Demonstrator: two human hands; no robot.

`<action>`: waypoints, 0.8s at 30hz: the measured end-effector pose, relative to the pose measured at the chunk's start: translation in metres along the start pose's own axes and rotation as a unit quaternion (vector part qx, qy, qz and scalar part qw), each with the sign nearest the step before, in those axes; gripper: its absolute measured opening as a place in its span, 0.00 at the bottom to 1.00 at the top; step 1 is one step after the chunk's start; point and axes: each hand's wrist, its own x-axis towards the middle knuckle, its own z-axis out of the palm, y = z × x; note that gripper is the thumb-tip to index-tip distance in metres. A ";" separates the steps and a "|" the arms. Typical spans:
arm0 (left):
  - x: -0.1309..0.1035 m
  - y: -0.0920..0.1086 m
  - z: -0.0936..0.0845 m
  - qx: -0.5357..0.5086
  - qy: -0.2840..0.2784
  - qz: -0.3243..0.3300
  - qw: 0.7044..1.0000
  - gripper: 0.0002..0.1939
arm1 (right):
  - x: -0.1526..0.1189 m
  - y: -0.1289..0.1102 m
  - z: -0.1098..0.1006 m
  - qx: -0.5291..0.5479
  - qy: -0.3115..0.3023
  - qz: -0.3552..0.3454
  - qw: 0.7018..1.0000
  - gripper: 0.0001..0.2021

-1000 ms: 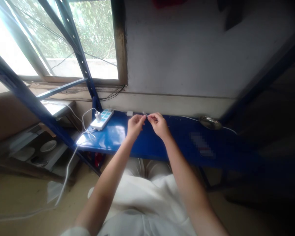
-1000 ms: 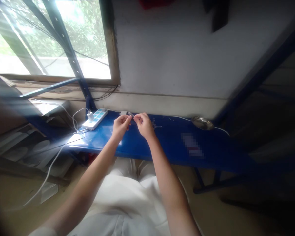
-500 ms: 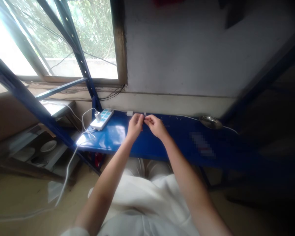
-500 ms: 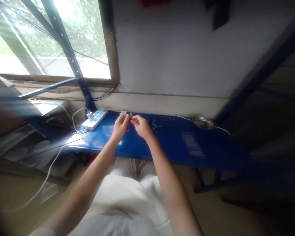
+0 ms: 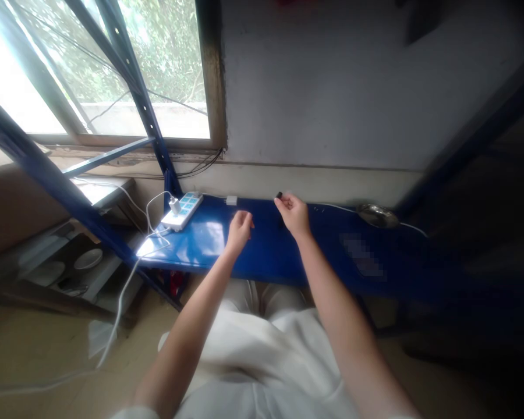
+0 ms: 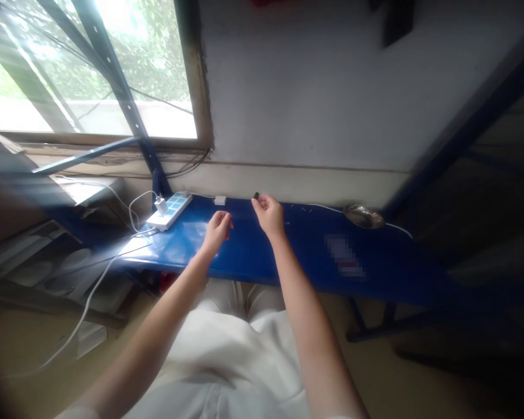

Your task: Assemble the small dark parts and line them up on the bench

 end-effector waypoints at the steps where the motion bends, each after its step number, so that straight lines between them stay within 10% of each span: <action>1: 0.001 -0.010 0.000 0.015 0.005 -0.017 1.000 0.11 | 0.001 0.005 -0.002 -0.010 0.012 0.008 1.000 0.14; 12: -0.009 -0.087 -0.003 0.113 0.035 -0.082 0.990 0.10 | -0.028 0.085 -0.017 -0.166 -0.015 0.103 0.981 0.10; 24: -0.019 -0.091 -0.005 0.134 0.010 -0.046 0.990 0.12 | -0.038 0.116 0.001 -0.263 -0.084 0.193 0.942 0.08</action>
